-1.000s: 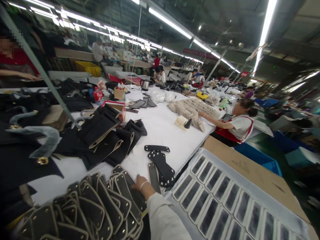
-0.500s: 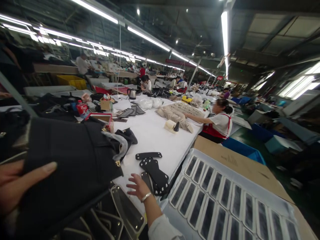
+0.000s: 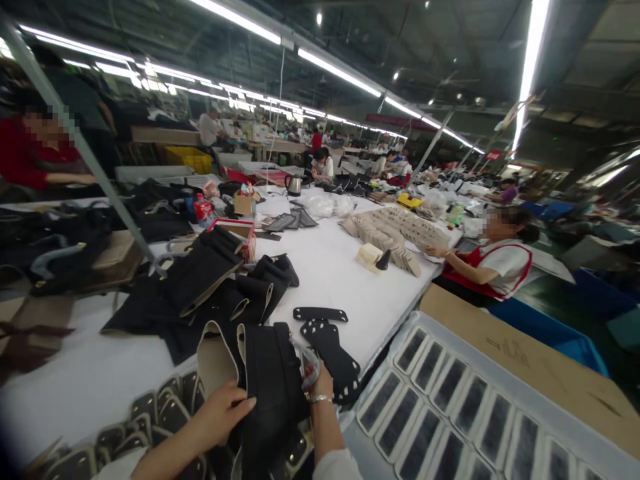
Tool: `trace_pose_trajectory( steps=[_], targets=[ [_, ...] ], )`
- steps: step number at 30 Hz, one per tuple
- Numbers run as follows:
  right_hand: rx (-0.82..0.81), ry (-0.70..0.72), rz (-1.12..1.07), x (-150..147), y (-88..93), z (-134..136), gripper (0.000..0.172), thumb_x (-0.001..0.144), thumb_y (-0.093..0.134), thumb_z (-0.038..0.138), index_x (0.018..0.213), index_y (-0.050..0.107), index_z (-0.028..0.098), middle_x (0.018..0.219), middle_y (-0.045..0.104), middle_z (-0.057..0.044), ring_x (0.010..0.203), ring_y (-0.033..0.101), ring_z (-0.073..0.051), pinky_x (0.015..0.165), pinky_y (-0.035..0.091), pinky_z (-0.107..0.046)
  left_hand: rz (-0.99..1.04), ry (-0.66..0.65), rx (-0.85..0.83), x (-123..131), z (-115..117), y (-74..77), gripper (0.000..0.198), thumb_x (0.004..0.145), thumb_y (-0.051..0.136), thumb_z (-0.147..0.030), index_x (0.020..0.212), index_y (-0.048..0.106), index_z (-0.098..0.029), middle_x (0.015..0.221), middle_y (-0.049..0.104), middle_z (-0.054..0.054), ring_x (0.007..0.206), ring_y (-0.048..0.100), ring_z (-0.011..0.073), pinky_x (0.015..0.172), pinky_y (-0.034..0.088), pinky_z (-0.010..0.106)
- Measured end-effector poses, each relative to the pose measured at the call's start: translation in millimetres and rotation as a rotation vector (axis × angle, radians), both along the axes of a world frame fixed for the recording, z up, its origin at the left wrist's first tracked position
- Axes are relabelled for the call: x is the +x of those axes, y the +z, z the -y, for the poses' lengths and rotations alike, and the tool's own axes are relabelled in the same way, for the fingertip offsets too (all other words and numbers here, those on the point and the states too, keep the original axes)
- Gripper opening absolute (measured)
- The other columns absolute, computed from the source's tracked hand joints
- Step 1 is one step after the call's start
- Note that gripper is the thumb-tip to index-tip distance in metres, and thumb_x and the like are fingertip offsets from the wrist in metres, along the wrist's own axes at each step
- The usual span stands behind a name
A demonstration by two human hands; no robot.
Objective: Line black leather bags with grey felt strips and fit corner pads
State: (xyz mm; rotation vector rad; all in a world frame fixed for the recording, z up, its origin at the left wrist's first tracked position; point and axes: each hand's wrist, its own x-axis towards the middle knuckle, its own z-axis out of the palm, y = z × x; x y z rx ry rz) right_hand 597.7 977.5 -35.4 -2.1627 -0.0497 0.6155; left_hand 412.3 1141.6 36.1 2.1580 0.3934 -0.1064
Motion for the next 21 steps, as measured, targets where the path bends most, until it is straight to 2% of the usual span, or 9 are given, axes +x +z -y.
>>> trace_pose_trajectory(
  steps=[3, 6, 9, 11, 13, 16, 18, 21],
  targets=[
    [-0.13, -0.084, 0.053, 3, 5.6, 14, 0.06, 0.089, 0.026, 0.053, 0.128, 0.045, 0.01, 0.119, 0.057, -0.019, 0.114, 0.051, -0.033, 0.089, 0.046, -0.046, -0.013, -0.023, -0.194, 0, -5, -1.7, 0.048, 0.085, 0.037, -0.051, 0.072, 0.069, -0.017, 0.081, 0.061, 0.005, 0.081, 0.059, 0.0194, 0.08, 0.044, 0.03],
    [-0.22, -0.104, 0.175, -6, 17.4, 23, 0.063, 0.09, 0.021, 0.05, 0.137, 0.032, 0.01, 0.137, 0.041, -0.016, 0.131, 0.031, -0.032, 0.105, 0.031, -0.047, 0.02, 0.005, -0.325, -1, -9, -9.2, 0.046, 0.086, 0.036, -0.049, 0.093, 0.071, -0.02, 0.103, 0.063, 0.006, 0.099, 0.058, 0.02, 0.093, 0.04, 0.03],
    [-0.287, 0.029, 0.39, -29, 31.0, 23, 0.071, 0.087, 0.032, 0.053, 0.14, 0.024, 0.007, 0.147, 0.022, -0.015, 0.138, 0.014, -0.029, 0.112, 0.019, -0.042, 0.041, 0.024, -0.245, -5, -14, -17.6, 0.039, 0.085, 0.04, -0.039, 0.105, 0.068, -0.021, 0.11, 0.064, 0.007, 0.106, 0.057, 0.0201, 0.098, 0.039, 0.031],
    [-0.348, 0.19, 0.455, -50, 40.7, 19, 0.079, 0.081, 0.043, 0.056, 0.139, 0.026, 0.006, 0.147, 0.02, -0.017, 0.137, 0.014, -0.029, 0.113, 0.017, -0.041, 0.023, -0.014, -0.171, -7, -19, -20.2, 0.038, 0.084, 0.043, -0.033, 0.113, 0.064, -0.022, 0.113, 0.065, 0.006, 0.107, 0.057, 0.0198, 0.099, 0.039, 0.032],
    [-0.404, 0.363, 0.404, -73, 49.9, 12, 0.09, 0.072, 0.055, 0.061, 0.14, 0.028, 0.008, 0.148, 0.018, -0.016, 0.137, 0.013, -0.031, 0.113, 0.017, -0.042, 0.011, -0.084, -0.105, -7, -22, -18.8, 0.038, 0.084, 0.044, -0.029, 0.116, 0.062, -0.023, 0.118, 0.064, 0.004, 0.11, 0.057, 0.0189, 0.1, 0.039, 0.032],
    [-0.46, 0.56, 0.299, -101, 58.0, 1, 0.107, 0.058, 0.071, 0.056, 0.144, 0.023, 0.012, 0.151, 0.011, -0.012, 0.138, 0.007, -0.034, 0.112, 0.016, -0.045, -0.019, -0.152, 0.031, -5, -25, -8.7, 0.039, 0.083, 0.043, -0.024, 0.118, 0.061, -0.022, 0.12, 0.063, 0.004, 0.11, 0.058, 0.0205, 0.098, 0.04, 0.033],
    [-0.507, 0.579, 0.247, -111, 57.8, -3, 0.105, 0.059, 0.072, 0.042, 0.145, 0.02, 0.011, 0.151, 0.008, -0.013, 0.138, 0.008, -0.034, 0.112, 0.016, -0.043, -0.059, -0.183, 0.124, -3, -26, 2.0, 0.039, 0.083, 0.042, -0.023, 0.117, 0.061, -0.02, 0.117, 0.064, 0.006, 0.106, 0.059, 0.0234, 0.096, 0.042, 0.037],
    [-0.501, 0.582, 0.201, -108, 53.4, -3, 0.096, 0.063, 0.066, 0.029, 0.144, 0.02, 0.004, 0.15, 0.012, -0.019, 0.137, 0.016, -0.033, 0.112, 0.018, -0.04, -0.105, -0.226, 0.226, 1, -30, 20.8, 0.036, 0.084, 0.043, -0.027, 0.113, 0.063, -0.02, 0.111, 0.067, 0.008, 0.101, 0.061, 0.0269, 0.091, 0.044, 0.04]
  ],
)
